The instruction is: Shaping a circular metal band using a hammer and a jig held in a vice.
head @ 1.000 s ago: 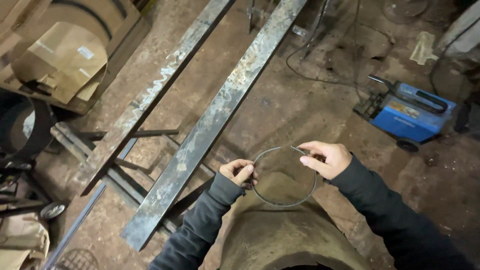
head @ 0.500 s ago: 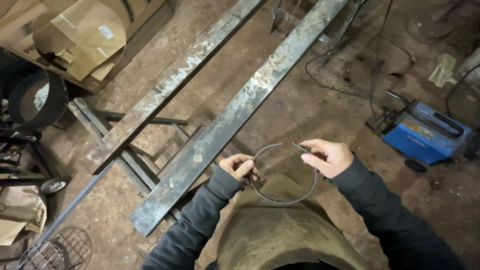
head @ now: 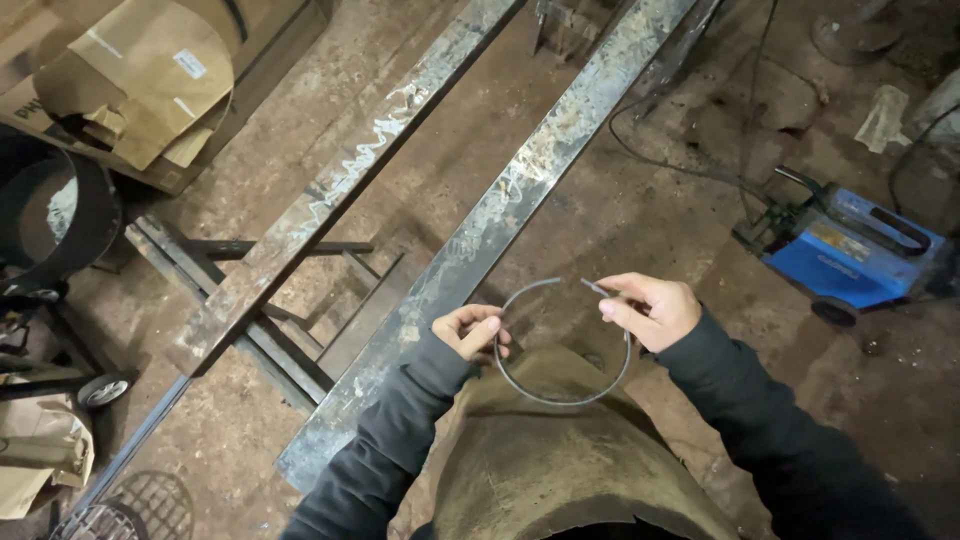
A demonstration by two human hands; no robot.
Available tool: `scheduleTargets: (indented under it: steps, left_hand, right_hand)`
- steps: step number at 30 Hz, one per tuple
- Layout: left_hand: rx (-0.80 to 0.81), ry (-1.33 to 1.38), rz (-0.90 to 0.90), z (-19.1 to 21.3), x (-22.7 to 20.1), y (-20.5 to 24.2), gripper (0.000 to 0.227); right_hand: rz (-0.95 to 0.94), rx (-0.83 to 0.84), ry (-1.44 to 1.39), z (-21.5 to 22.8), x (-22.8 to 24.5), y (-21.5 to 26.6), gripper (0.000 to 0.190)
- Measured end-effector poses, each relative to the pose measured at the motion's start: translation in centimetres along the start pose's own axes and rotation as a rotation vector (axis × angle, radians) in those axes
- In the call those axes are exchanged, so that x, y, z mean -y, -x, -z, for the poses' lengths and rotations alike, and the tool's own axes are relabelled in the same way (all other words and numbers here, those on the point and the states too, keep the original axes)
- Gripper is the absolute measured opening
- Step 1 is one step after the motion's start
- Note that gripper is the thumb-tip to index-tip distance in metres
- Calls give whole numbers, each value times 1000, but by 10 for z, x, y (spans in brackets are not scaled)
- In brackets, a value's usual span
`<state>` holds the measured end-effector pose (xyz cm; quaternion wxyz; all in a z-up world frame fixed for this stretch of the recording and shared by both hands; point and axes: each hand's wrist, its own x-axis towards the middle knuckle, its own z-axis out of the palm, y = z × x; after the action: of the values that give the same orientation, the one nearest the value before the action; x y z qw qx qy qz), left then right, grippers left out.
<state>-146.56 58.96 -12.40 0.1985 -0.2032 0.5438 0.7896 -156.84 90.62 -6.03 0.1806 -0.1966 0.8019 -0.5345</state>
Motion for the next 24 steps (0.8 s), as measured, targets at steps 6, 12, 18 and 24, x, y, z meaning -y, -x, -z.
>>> scheduleTargets:
  steps: [6, 12, 18, 24]
  left_hand:
    - [163, 140, -116, -20, 23, -15, 40]
    - [154, 290, -358, -22, -18, -80, 31]
    - [-64, -611, -761, -51, -122, -173, 50]
    - [-268, -917, -644, -95, -152, -287, 40]
  right_hand:
    - [-292, -261, -477, -35, -48, -17, 36]
    - [-459, -169, -666, -56, -36, -32, 50]
    - [-305, 112, -49, -19, -38, -33, 45]
    - [-144, 34, 63, 62, -91, -73, 38]
